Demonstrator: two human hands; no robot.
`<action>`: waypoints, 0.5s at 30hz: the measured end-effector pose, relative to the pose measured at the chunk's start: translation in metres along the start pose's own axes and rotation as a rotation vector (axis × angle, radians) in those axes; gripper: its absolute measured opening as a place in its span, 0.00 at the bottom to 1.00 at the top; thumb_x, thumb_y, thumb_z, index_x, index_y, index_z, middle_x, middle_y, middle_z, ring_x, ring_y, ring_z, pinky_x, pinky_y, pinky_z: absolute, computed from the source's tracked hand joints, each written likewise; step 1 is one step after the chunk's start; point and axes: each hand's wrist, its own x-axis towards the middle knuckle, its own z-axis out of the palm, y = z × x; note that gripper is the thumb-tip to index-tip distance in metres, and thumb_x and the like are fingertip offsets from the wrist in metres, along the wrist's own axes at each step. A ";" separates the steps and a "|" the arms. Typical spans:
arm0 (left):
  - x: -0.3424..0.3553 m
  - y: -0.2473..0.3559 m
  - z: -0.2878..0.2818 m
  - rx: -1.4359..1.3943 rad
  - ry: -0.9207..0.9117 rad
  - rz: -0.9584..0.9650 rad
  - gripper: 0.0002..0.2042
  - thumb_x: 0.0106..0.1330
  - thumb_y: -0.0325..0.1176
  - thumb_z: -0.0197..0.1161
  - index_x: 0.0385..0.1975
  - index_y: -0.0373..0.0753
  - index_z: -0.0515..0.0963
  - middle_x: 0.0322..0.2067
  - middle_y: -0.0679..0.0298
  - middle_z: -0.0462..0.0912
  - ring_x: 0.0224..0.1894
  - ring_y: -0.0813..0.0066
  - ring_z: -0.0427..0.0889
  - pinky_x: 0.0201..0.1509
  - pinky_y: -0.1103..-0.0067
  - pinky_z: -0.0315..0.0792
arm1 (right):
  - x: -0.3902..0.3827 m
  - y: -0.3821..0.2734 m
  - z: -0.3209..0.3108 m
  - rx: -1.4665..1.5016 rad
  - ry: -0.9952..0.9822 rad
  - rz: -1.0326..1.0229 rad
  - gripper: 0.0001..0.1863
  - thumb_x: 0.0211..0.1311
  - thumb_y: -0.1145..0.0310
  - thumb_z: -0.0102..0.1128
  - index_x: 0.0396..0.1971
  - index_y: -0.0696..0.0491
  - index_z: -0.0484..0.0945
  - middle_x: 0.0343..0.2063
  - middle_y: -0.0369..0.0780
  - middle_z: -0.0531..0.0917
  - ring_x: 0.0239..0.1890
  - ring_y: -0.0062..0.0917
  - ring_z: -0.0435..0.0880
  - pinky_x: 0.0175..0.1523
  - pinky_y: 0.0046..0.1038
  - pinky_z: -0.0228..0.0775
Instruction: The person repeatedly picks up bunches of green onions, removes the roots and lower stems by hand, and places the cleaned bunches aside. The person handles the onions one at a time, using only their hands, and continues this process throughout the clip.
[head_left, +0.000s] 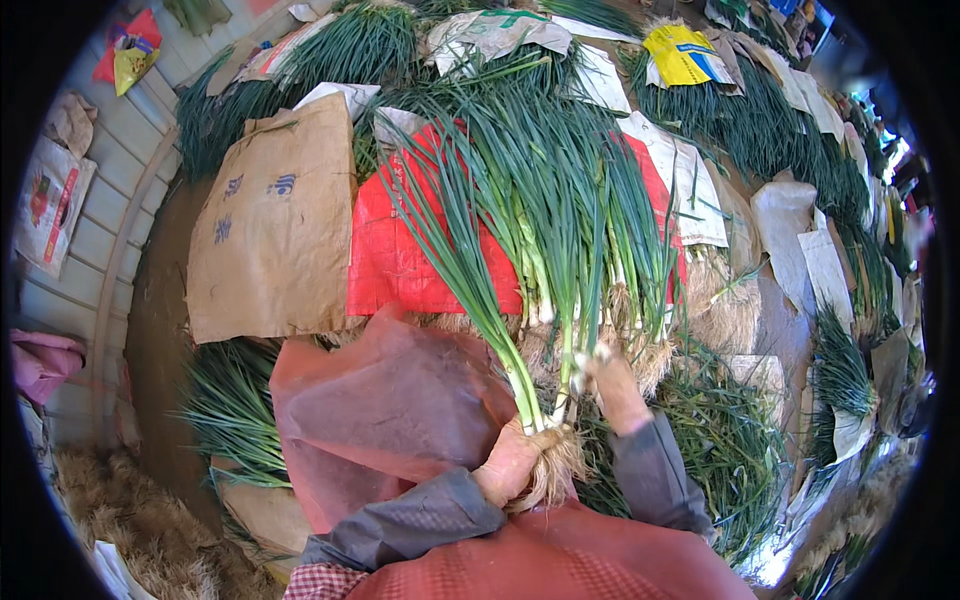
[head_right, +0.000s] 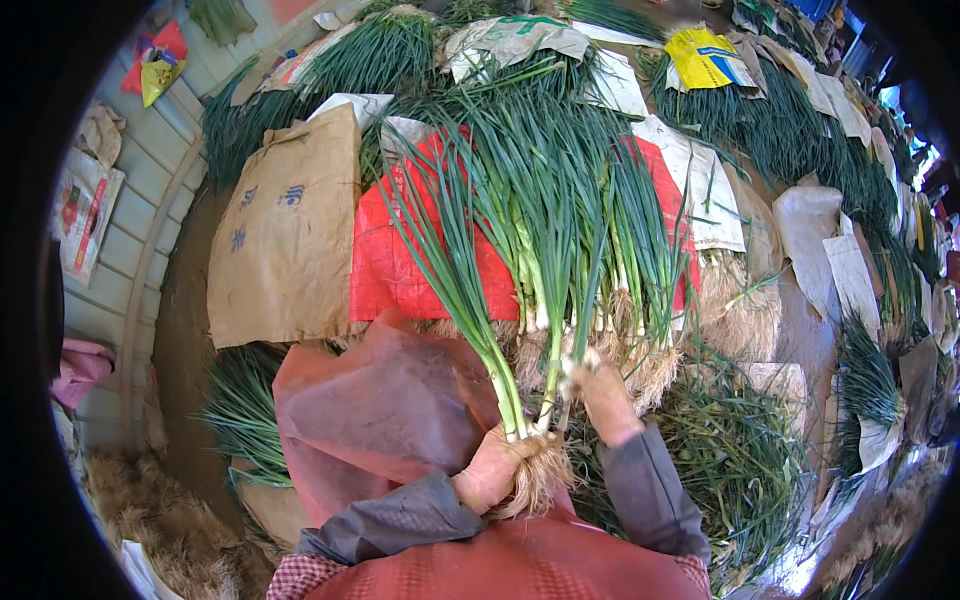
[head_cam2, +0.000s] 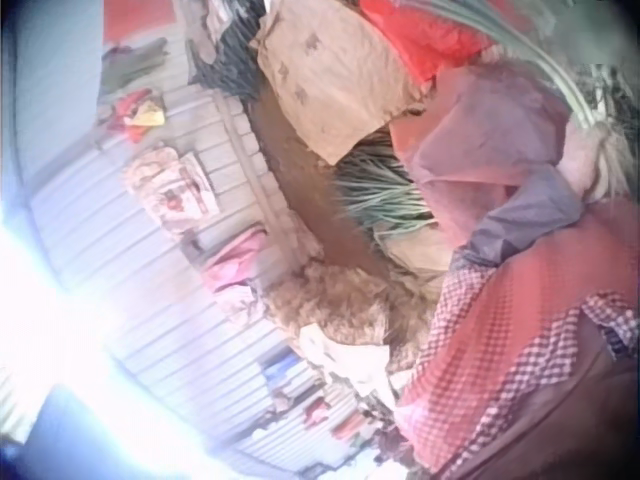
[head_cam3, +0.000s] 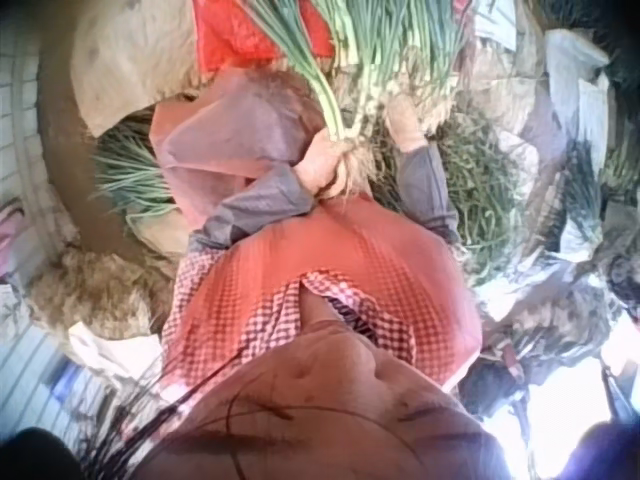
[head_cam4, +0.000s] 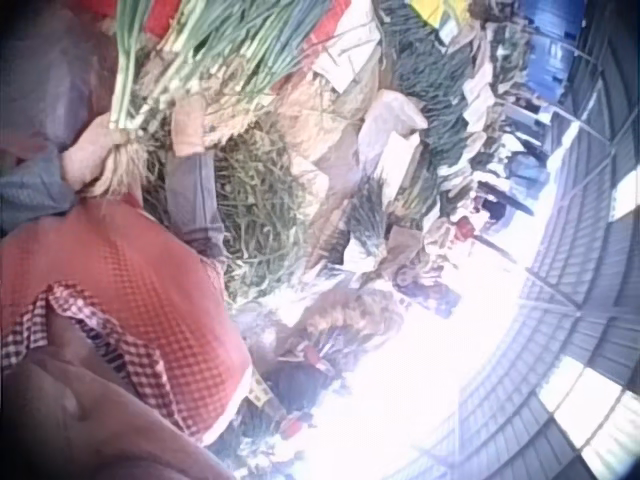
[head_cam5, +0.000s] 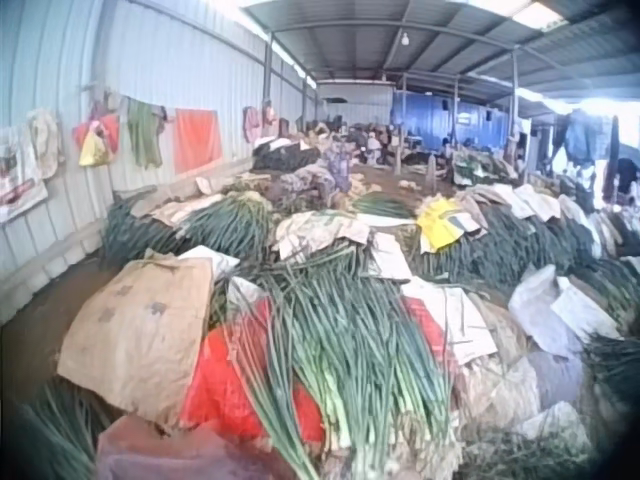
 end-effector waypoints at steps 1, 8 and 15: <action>0.001 0.001 0.002 -0.003 0.004 -0.025 0.11 0.61 0.20 0.56 0.44 0.33 0.74 0.36 0.63 0.80 0.37 0.76 0.78 0.44 0.80 0.73 | -0.021 0.005 -0.009 -0.025 -0.022 0.026 0.08 0.62 0.68 0.54 0.36 0.55 0.70 0.22 0.36 0.77 0.25 0.19 0.75 0.33 0.21 0.68; -0.004 -0.001 0.008 0.051 0.036 -0.029 0.10 0.59 0.20 0.58 0.40 0.34 0.71 0.29 0.63 0.78 0.30 0.75 0.77 0.36 0.80 0.74 | -0.145 0.001 -0.061 -0.083 -0.097 0.100 0.04 0.56 0.77 0.56 0.29 0.58 0.71 0.18 0.35 0.75 0.17 0.19 0.74 0.25 0.20 0.67; -0.006 -0.009 0.010 0.147 0.049 0.009 0.13 0.56 0.17 0.60 0.39 0.36 0.67 0.29 0.64 0.75 0.32 0.75 0.77 0.38 0.79 0.75 | -0.176 0.008 -0.063 -0.039 -0.012 0.123 0.03 0.54 0.79 0.56 0.28 0.60 0.71 0.20 0.37 0.75 0.17 0.19 0.74 0.23 0.20 0.68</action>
